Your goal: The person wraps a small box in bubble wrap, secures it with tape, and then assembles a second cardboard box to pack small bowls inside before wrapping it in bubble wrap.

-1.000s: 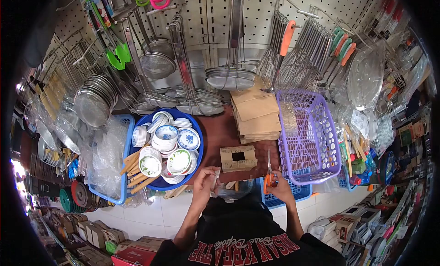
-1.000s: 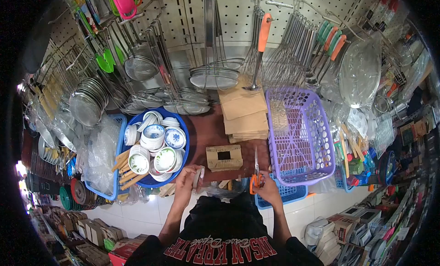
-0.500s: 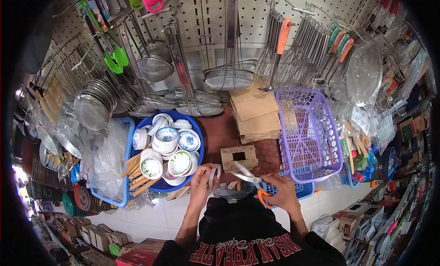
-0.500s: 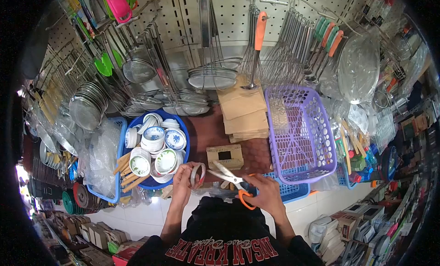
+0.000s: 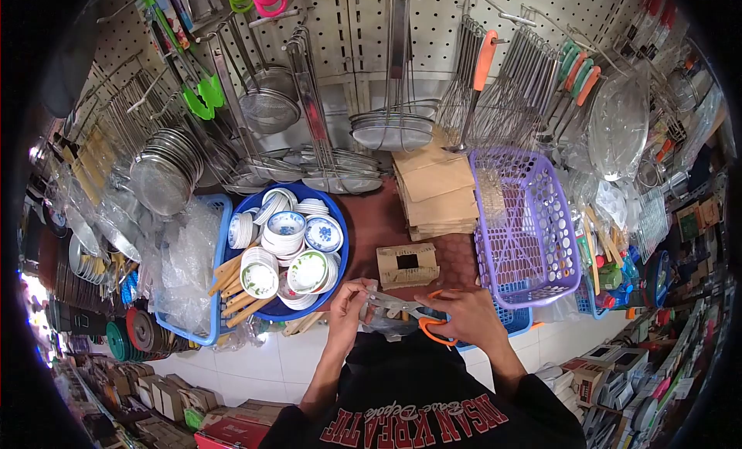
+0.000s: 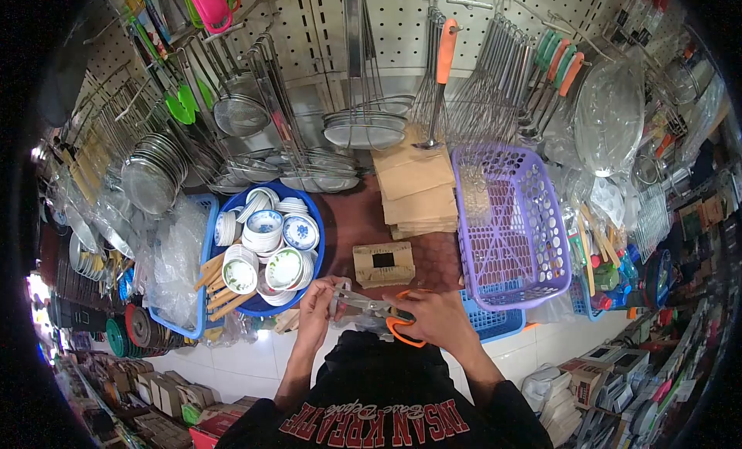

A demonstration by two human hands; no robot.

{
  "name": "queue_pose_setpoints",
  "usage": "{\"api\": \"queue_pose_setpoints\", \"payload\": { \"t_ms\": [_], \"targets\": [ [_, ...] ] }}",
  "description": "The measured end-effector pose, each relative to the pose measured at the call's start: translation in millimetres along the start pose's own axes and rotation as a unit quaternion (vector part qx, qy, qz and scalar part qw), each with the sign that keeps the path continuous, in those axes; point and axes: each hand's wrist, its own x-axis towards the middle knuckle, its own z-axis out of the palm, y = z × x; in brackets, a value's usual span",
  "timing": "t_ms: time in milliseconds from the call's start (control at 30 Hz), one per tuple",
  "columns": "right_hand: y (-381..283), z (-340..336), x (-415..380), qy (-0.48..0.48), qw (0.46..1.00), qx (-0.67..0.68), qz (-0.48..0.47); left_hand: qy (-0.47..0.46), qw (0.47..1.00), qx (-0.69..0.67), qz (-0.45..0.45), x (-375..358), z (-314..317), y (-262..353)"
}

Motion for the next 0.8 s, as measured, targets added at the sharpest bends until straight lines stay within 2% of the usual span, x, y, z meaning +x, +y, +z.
{"api": "queue_pose_setpoints", "payload": {
  "t_ms": [433,533,633,733,800],
  "targets": [
    [-8.6,-13.9,9.9,-0.065,0.998,-0.018,-0.01,-0.014,1.0,-0.01,0.006,-2.7,2.5,-4.9],
    [-11.8,-16.8,11.2,-0.108,0.993,-0.043,-0.01,-0.007,1.0,-0.001,0.012,-3.0,4.0,-2.2],
    [-9.0,-6.6,7.3,-0.064,0.997,-0.029,-0.008,-0.004,0.999,0.024,0.023,-4.0,4.6,0.2],
    [-2.5,-5.7,2.9,-0.075,0.996,0.003,0.046,-0.009,0.999,0.04,0.029,-5.0,-0.8,-1.2],
    [-0.1,-9.4,-2.3,-0.069,0.99,0.032,0.122,-0.009,0.998,0.052,0.04,-6.3,-4.8,-5.3]
  ]
}}
